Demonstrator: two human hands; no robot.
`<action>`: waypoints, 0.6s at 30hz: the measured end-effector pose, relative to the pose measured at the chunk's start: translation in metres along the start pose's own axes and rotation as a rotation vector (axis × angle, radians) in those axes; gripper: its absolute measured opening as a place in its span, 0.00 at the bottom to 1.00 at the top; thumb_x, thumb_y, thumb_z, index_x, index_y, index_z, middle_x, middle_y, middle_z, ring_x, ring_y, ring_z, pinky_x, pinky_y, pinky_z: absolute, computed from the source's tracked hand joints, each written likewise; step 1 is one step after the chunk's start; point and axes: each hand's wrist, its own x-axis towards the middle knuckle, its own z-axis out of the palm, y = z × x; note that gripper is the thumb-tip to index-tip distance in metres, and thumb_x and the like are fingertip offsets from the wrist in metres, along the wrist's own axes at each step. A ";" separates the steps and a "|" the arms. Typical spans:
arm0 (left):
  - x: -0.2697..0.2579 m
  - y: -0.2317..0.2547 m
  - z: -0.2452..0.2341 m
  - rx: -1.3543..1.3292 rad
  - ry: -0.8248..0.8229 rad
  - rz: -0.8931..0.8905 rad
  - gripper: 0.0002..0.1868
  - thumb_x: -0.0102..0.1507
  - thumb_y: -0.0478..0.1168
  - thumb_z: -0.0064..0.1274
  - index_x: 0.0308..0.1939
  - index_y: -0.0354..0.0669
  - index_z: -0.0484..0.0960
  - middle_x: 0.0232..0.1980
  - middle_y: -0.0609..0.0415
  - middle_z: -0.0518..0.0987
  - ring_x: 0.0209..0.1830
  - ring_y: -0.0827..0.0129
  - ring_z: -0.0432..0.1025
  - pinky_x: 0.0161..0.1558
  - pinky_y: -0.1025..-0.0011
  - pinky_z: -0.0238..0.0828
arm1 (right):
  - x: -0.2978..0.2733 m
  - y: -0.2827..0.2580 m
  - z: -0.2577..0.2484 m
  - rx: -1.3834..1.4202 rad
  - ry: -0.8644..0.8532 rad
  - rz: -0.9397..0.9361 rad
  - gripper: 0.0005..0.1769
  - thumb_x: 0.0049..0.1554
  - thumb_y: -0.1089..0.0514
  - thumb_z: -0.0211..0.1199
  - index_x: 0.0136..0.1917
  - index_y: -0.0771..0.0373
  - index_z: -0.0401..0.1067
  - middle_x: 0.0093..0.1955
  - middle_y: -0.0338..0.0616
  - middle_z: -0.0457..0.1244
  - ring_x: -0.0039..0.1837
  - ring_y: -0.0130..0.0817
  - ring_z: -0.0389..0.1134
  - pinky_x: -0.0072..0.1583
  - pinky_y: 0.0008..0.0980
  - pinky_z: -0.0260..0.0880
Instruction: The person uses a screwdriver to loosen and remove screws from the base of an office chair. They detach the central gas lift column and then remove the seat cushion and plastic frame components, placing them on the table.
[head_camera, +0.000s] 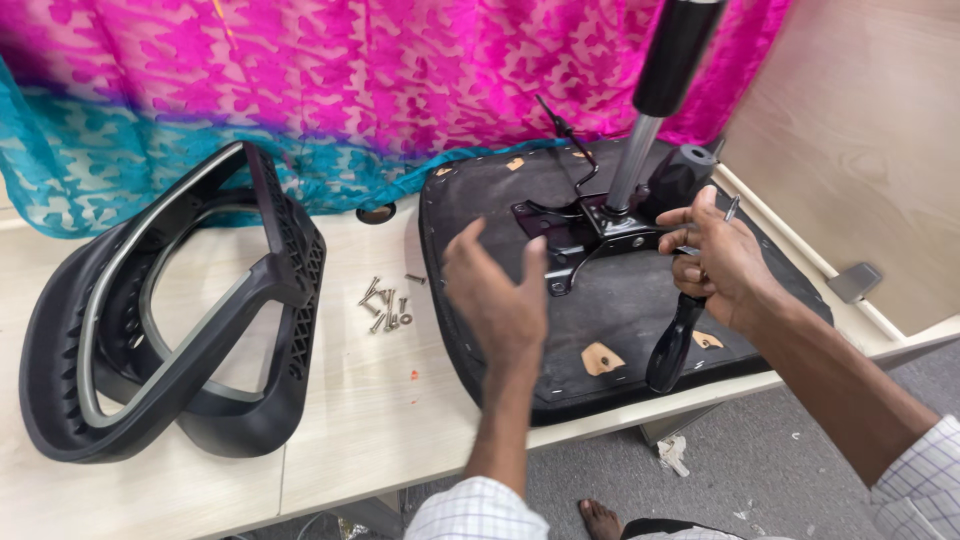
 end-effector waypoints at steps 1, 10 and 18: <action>0.001 0.018 0.014 -0.029 0.005 0.068 0.40 0.60 0.54 0.62 0.68 0.34 0.66 0.66 0.38 0.69 0.70 0.48 0.62 0.68 0.48 0.56 | 0.005 0.000 -0.009 -0.003 0.014 -0.003 0.37 0.67 0.30 0.33 0.58 0.65 0.63 0.41 0.41 0.57 0.28 0.18 0.44 0.26 0.20 0.41; -0.002 0.147 0.117 -0.222 -0.047 0.223 0.69 0.52 0.74 0.59 0.79 0.24 0.53 0.72 0.24 0.63 0.75 0.39 0.64 0.69 0.35 0.58 | 0.064 0.007 -0.081 0.060 0.064 -0.007 0.32 0.67 0.31 0.34 0.58 0.61 0.60 0.43 0.38 0.58 0.31 0.21 0.55 0.27 0.19 0.45; 0.011 0.224 0.160 -0.687 0.164 0.314 0.68 0.58 0.82 0.40 0.80 0.26 0.46 0.71 0.30 0.60 0.74 0.43 0.61 0.72 0.42 0.64 | 0.110 0.002 -0.109 -0.025 -0.181 -0.130 0.24 0.70 0.38 0.39 0.60 0.59 0.63 0.39 0.33 0.55 0.30 0.18 0.49 0.24 0.20 0.41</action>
